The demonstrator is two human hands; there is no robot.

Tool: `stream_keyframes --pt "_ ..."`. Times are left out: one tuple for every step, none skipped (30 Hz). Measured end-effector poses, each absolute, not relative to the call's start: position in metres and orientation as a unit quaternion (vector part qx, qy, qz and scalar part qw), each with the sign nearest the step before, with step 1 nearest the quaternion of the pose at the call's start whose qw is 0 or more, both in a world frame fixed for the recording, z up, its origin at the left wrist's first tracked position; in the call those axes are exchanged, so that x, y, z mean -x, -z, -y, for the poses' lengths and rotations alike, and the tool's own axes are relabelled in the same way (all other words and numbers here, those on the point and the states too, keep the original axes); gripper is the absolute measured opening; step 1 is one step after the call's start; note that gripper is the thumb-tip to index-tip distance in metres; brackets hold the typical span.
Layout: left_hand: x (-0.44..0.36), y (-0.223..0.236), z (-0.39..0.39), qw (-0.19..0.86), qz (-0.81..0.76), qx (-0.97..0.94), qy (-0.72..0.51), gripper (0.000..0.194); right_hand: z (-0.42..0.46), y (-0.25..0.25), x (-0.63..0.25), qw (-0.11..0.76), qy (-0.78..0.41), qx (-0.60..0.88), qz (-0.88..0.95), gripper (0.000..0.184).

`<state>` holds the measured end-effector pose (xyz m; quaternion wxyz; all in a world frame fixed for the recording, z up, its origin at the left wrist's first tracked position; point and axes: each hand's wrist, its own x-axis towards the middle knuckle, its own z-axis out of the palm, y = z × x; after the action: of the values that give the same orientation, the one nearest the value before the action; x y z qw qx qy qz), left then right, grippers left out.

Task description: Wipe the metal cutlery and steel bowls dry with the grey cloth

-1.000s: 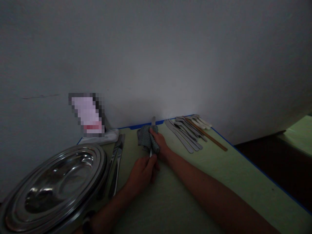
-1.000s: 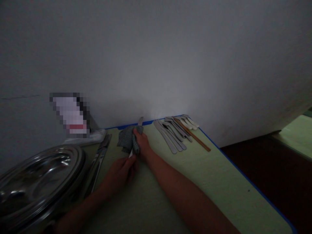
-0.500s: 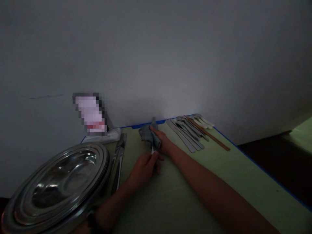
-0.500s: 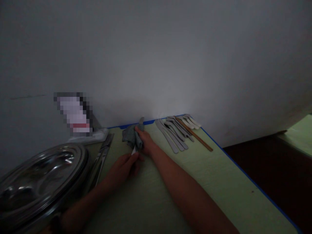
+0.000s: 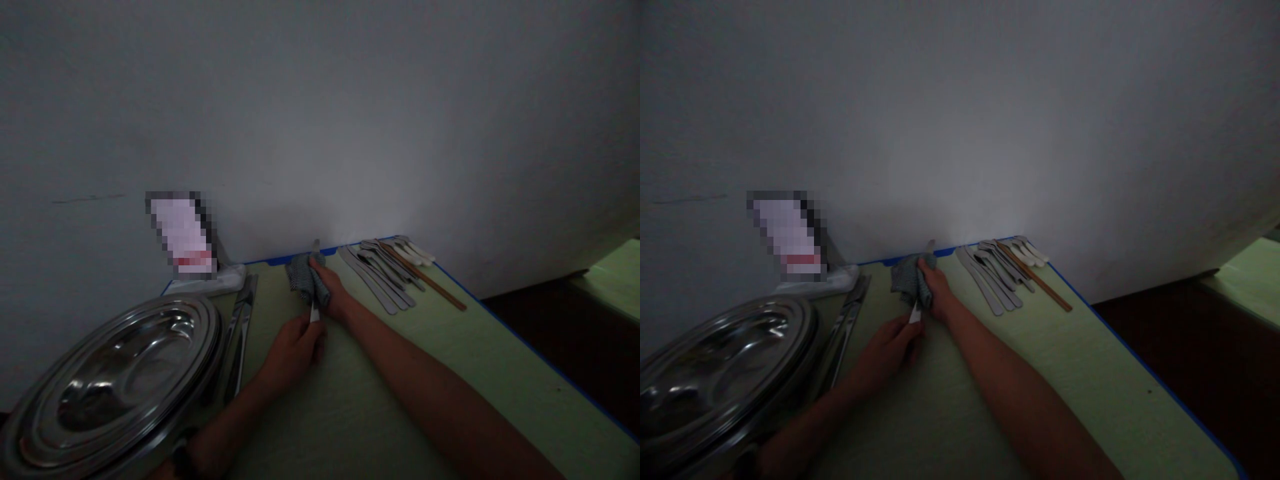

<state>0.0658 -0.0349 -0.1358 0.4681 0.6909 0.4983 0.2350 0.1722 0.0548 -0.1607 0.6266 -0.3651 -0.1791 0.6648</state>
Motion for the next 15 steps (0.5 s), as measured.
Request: stream_keyframes --pt "-0.066 0.135 0.04 0.45 -0.499 -0.708 -0.218 0.029 -0.056 0.161 -0.175 0.635 -0.659 0.369 0.164 0.019" --pt "-0.066 0.135 0.044 0.436 -0.497 -0.723 -0.2 0.028 -0.058 0.161 -0.179 0.643 -0.651 0.373 0.153 0.021" --pt "-0.065 0.134 0.049 0.428 -0.489 -0.738 -0.181 0.027 -0.06 0.16 -0.182 0.649 -0.645 0.376 0.145 0.022" --pt "-0.064 0.134 0.052 0.425 -0.476 -0.752 -0.165 0.026 -0.062 0.16 -0.186 0.654 -0.639 0.379 0.139 0.024" --pt "-0.064 0.133 0.055 0.426 -0.456 -0.767 -0.151 0.025 -0.063 0.159 -0.189 0.66 -0.634 0.381 0.134 0.025" --pt "-0.062 0.133 0.057 0.429 -0.434 -0.78 -0.138 0.025 -0.065 0.159 -0.192 0.664 -0.63 0.381 0.13 0.025" --pt "-0.061 0.133 0.058 0.43 -0.413 -0.792 -0.129 0.025 -0.066 0.158 -0.196 0.667 -0.627 0.381 0.128 0.026" --pt "-0.06 0.133 0.058 0.429 -0.395 -0.803 -0.121 0.025 -0.067 0.157 -0.199 0.67 -0.625 0.381 0.126 0.025" --pt "-0.058 0.133 0.057 0.421 -0.381 -0.816 -0.113 0.026 -0.067 0.156 -0.202 0.673 -0.622 0.38 0.126 0.025" --pt "-0.057 0.133 0.057 0.41 -0.37 -0.827 -0.106 0.027 -0.068 0.156 -0.205 0.679 -0.616 0.378 0.128 0.025" --pt "-0.056 0.133 0.056 0.401 -0.365 -0.834 -0.101 0.028 -0.069 0.157 -0.208 0.688 -0.607 0.376 0.131 0.024" --pt "-0.056 0.133 0.055 0.4 -0.363 -0.836 -0.1 0.028 -0.07 0.158 -0.211 0.699 -0.594 0.374 0.135 0.023" --pt "-0.056 0.133 0.054 0.41 -0.365 -0.83 -0.103 0.026 -0.072 0.16 -0.213 0.712 -0.58 0.371 0.14 0.023" --pt "-0.057 0.133 0.054 0.43 -0.374 -0.815 -0.112 0.022 -0.073 0.163 -0.214 0.723 -0.565 0.369 0.148 0.022" --pt "-0.058 0.134 0.053 0.454 -0.39 -0.79 -0.129 0.02 -0.074 0.166 -0.214 0.732 -0.552 0.363 0.163 0.022"
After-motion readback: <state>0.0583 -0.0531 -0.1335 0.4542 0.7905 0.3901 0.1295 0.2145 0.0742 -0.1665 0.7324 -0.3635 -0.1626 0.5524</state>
